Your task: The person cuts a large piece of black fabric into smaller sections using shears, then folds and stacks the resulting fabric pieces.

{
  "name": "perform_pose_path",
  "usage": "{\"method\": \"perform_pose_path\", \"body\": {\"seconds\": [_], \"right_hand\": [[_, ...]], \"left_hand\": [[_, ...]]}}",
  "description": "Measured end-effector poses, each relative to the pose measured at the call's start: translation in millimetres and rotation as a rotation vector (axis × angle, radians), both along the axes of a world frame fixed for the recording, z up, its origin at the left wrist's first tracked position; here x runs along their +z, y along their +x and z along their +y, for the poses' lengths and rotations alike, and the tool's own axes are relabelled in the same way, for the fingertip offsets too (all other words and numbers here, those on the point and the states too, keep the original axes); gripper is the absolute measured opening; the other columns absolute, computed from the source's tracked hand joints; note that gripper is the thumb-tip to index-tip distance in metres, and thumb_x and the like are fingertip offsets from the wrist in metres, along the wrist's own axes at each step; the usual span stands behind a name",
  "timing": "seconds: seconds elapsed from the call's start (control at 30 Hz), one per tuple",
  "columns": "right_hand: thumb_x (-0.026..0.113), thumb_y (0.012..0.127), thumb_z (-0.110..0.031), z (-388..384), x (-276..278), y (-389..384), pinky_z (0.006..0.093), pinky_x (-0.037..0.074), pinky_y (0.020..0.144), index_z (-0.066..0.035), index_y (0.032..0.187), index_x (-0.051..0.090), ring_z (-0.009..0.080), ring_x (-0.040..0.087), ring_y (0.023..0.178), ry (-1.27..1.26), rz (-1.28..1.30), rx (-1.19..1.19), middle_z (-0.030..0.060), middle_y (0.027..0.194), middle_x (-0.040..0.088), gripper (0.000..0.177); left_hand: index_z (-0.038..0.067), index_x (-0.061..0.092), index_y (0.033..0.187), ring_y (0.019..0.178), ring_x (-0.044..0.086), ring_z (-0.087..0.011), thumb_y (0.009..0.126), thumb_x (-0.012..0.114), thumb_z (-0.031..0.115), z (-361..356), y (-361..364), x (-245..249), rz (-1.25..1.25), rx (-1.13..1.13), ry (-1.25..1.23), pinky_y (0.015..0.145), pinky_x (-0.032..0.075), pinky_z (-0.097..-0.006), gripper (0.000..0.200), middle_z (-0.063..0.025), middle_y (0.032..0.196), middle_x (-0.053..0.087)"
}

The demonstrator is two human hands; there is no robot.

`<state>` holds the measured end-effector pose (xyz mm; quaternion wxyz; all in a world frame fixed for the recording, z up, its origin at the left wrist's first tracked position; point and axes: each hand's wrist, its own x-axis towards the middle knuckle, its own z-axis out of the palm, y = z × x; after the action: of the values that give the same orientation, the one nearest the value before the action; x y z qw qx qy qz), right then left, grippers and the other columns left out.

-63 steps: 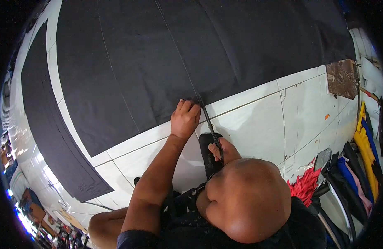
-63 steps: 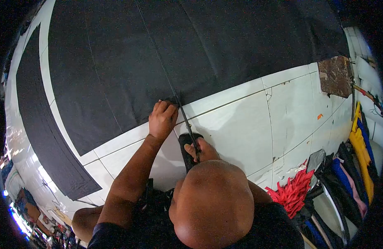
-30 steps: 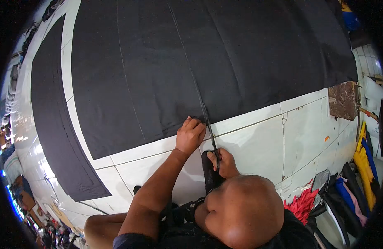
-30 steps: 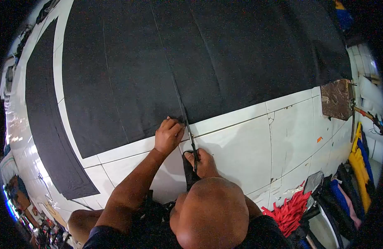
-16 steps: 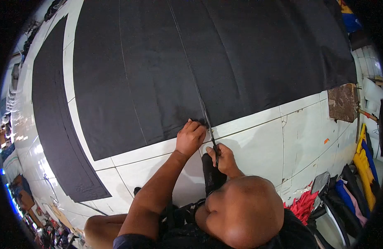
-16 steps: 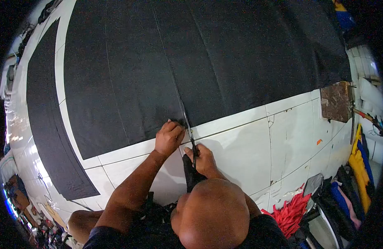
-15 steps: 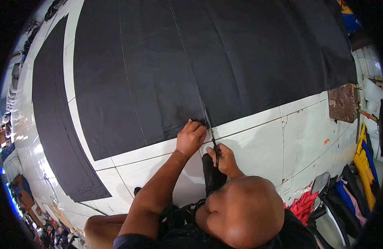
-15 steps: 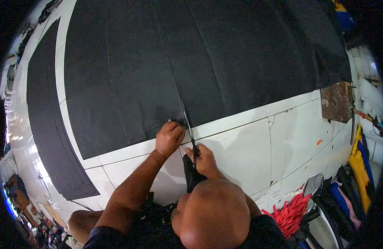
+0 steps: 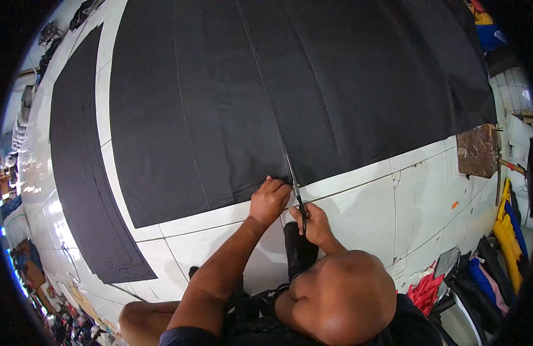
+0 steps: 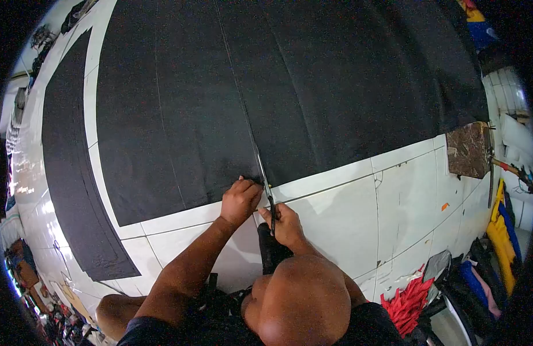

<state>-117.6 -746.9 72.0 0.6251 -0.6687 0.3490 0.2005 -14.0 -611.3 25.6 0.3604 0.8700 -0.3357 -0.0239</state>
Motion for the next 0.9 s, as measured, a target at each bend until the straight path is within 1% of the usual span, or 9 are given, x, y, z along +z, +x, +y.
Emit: {"method": "perform_pose_path", "body": {"seconds": [0.17, 0.33, 0.37, 0.47, 0.53, 0.63, 0.73, 0.83, 0.9], "right_hand": [[0.071, 0.092, -0.045, -6, 0, -1, 0.0276, 0.043, 0.046, -0.003, 0.082, 0.057, 0.0104, 0.054, 0.051, 0.068, 0.008, 0.002, 0.0014, 0.063, 0.055, 0.046], [0.069, 0.090, -0.053, -19, 22, 5, 0.0261, 0.046, 0.049, -0.002, 0.085, 0.055, 0.0108, 0.055, 0.052, 0.193, 0.096, 0.044, 0.0021, 0.063, 0.055, 0.053], [0.068, 0.092, -0.050, -21, 26, 6, 0.0259, 0.045, 0.048, -0.004, 0.084, 0.055, 0.0107, 0.055, 0.051, 0.184, 0.106, 0.049, 0.0018, 0.063, 0.055, 0.049], [0.066, 0.096, -0.044, -22, 30, 8, 0.0255, 0.042, 0.045, -0.006, 0.081, 0.053, 0.0105, 0.053, 0.049, 0.159, 0.123, 0.059, 0.0011, 0.061, 0.054, 0.043], [0.067, 0.095, -0.043, -20, 31, 9, 0.0253, 0.042, 0.045, -0.006, 0.080, 0.053, 0.0103, 0.053, 0.049, 0.144, 0.125, 0.062, 0.0010, 0.061, 0.054, 0.042], [0.070, 0.091, -0.050, -14, 20, 5, 0.0261, 0.045, 0.048, -0.002, 0.083, 0.055, 0.0108, 0.054, 0.052, 0.103, 0.075, 0.032, 0.0026, 0.064, 0.056, 0.051], [0.072, 0.092, -0.042, -5, 11, 7, 0.0248, 0.041, 0.045, -0.005, 0.079, 0.053, 0.0090, 0.050, 0.047, 0.035, 0.063, 0.008, 0.0004, 0.060, 0.053, 0.043], [0.073, 0.091, -0.042, 0, -21, -2, 0.0245, 0.040, 0.045, -0.005, 0.079, 0.054, 0.0087, 0.049, 0.047, -0.115, -0.044, 0.065, -0.0001, 0.059, 0.052, 0.043], [0.073, 0.091, -0.042, 6, -20, 1, 0.0244, 0.039, 0.045, -0.004, 0.078, 0.055, 0.0086, 0.048, 0.046, -0.085, -0.057, 0.007, -0.0005, 0.058, 0.051, 0.044]], "left_hand": [[0.010, 0.067, 0.099, 0.098, 0.065, -0.0304, 0.080, 0.071, 0.013, 0, -3, 9, 0.057, -0.007, 0.106, 0.098, 0.054, -0.0416, 0.020, -0.0057, 0.102, 0.064], [0.008, 0.058, 0.127, 0.112, 0.058, -0.0342, 0.082, 0.072, 0.018, 10, 1, 12, 0.047, -0.210, 0.167, 0.109, 0.043, -0.0464, 0.048, -0.0136, 0.115, 0.058], [0.008, 0.055, 0.133, 0.114, 0.057, -0.0350, 0.083, 0.073, 0.019, 12, 0, 12, 0.053, -0.246, 0.192, 0.112, 0.041, -0.0479, 0.054, -0.0156, 0.117, 0.056], [0.008, 0.053, 0.135, 0.121, 0.050, -0.0333, 0.083, 0.069, 0.021, 13, -3, 11, 0.018, -0.296, 0.276, 0.117, 0.032, -0.0487, 0.056, -0.0154, 0.120, 0.053], [0.008, 0.054, 0.134, 0.121, 0.049, -0.0335, 0.083, 0.070, 0.023, 12, -6, 9, -0.003, -0.288, 0.284, 0.117, 0.031, -0.0496, 0.056, -0.0153, 0.122, 0.051], [0.008, 0.055, 0.133, 0.122, 0.048, -0.0333, 0.083, 0.070, 0.025, 10, -7, 7, -0.015, -0.279, 0.287, 0.118, 0.030, -0.0508, 0.055, -0.0149, 0.123, 0.049], [0.008, 0.056, 0.132, 0.123, 0.047, -0.0329, 0.082, 0.070, 0.026, 10, -11, 1, -0.032, -0.270, 0.293, 0.118, 0.029, -0.0514, 0.055, -0.0145, 0.124, 0.049], [0.007, 0.056, 0.131, 0.124, 0.046, -0.0326, 0.082, 0.070, 0.028, 12, -12, -2, -0.042, -0.283, 0.300, 0.118, 0.029, -0.0515, 0.055, -0.0143, 0.125, 0.048], [0.008, 0.056, 0.132, 0.126, 0.045, -0.0340, 0.083, 0.070, 0.029, 13, -12, -3, -0.021, -0.294, 0.315, 0.118, 0.028, -0.0524, 0.055, -0.0155, 0.128, 0.047]]}}
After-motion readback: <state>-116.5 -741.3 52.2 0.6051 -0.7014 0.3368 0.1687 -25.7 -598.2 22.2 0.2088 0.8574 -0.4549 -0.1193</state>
